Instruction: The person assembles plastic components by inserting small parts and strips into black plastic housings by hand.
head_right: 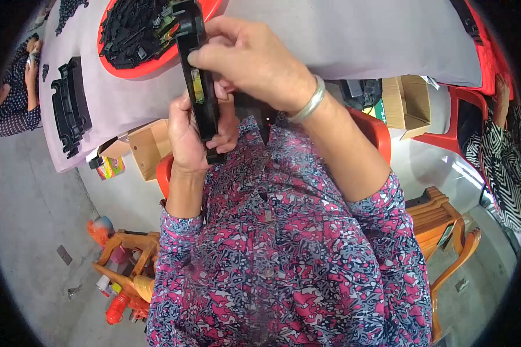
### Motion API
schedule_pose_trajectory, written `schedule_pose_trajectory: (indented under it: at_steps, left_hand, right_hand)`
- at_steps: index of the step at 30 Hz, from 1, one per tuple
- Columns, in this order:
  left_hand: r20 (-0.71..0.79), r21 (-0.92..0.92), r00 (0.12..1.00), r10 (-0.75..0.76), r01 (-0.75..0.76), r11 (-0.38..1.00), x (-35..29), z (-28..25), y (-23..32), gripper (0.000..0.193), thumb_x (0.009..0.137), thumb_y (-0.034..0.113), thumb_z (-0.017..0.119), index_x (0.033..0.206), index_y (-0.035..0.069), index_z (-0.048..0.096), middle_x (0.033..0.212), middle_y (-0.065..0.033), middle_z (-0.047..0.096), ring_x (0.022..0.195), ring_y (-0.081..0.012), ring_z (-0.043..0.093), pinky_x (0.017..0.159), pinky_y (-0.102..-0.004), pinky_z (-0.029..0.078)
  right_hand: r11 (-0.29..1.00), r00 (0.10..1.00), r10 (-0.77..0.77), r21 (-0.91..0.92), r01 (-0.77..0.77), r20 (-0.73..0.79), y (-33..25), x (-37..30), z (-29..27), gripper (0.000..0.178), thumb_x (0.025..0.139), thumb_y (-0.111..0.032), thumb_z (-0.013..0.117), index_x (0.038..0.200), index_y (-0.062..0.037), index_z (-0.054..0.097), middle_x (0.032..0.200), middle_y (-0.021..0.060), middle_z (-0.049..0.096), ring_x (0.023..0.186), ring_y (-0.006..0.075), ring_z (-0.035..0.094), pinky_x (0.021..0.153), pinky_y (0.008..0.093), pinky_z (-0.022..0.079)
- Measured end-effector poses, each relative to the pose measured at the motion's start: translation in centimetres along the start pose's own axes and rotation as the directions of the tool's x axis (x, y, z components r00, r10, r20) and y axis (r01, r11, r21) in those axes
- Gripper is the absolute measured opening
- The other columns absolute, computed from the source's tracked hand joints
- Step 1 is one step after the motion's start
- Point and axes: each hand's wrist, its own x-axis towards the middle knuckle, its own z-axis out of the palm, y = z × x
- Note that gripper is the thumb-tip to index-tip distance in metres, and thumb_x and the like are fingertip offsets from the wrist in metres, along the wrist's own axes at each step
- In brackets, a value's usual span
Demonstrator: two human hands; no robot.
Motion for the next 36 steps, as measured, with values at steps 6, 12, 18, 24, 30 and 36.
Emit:
schedule_pose_trajectory:
  at_steps: [6,12,18,24,30,36]
  left_hand:
    - [0.058,-0.098,0.996,-0.064,0.069,0.993,-0.1,0.9,0.1,0.050,0.099,0.051,0.026,0.103,0.010,0.052,0.063,-0.0079,0.049,0.042,-0.0133,0.033,0.040,-0.0279,0.029]
    - [-0.001,-0.053,1.000,-0.005,0.005,0.999,-0.4,1.6,-0.2,0.044,0.100,0.046,0.033,0.109,0.007,0.052,0.072,-0.0078,0.053,0.054,-0.0156,0.048,0.052,-0.0297,0.044]
    - [-0.140,0.638,0.946,0.294,-0.141,0.757,-0.8,1.2,1.1,0.028,0.098,0.023,0.047,0.112,0.002,0.059,0.089,-0.0057,0.065,0.072,-0.0179,0.063,0.069,-0.0324,0.052]
    - [-0.104,0.893,0.914,0.391,-0.087,0.441,-0.7,1.2,1.4,0.027,0.098,0.013,0.046,0.117,0.000,0.061,0.094,-0.0059,0.068,0.079,-0.0114,0.066,0.071,-0.0242,0.052]
    - [-0.105,0.922,0.887,0.449,-0.082,0.378,-0.3,1.5,1.0,0.025,0.099,0.011,0.044,0.111,-0.002,0.062,0.090,-0.0092,0.071,0.078,-0.0128,0.068,0.069,-0.0263,0.053]
    - [-0.126,0.913,0.897,0.424,-0.063,0.404,0.2,1.6,1.1,0.024,0.098,0.008,0.045,0.110,-0.002,0.063,0.091,-0.0083,0.071,0.077,-0.0136,0.069,0.069,-0.0281,0.054]
  right_hand:
    - [0.975,0.974,0.209,0.053,-0.214,0.085,-1.0,0.1,-0.3,0.034,0.086,-0.020,0.071,0.109,0.0037,0.063,0.066,-0.0017,0.058,0.053,0.0043,0.055,0.047,0.0186,0.044]
    - [0.978,0.979,0.193,0.065,-0.197,0.065,0.3,0.3,-0.1,0.031,0.085,-0.021,0.072,0.103,0.0020,0.064,0.066,-0.0026,0.057,0.051,0.0038,0.052,0.046,0.0190,0.041]
    - [0.987,0.987,0.158,-0.026,-0.157,0.032,0.4,0.2,-0.2,0.030,0.084,-0.023,0.074,0.101,0.0002,0.065,0.064,-0.0037,0.055,0.054,0.0039,0.052,0.049,0.0206,0.042]
    - [0.990,0.993,0.121,-0.068,-0.120,0.010,0.8,0.1,-0.2,0.029,0.084,-0.024,0.073,0.099,-0.0013,0.064,0.066,-0.0038,0.053,0.054,0.0041,0.053,0.049,0.0203,0.043]
    - [0.992,0.992,0.120,-0.050,-0.118,0.039,0.8,-0.1,-0.5,0.029,0.086,-0.023,0.072,0.101,0.0003,0.061,0.069,-0.0017,0.057,0.056,0.0053,0.057,0.049,0.0204,0.047]
    - [0.993,0.991,0.117,-0.039,-0.115,0.061,1.3,0.0,-0.6,0.030,0.088,-0.020,0.069,0.105,0.0020,0.059,0.071,0.0006,0.059,0.057,0.0065,0.059,0.049,0.0191,0.049]
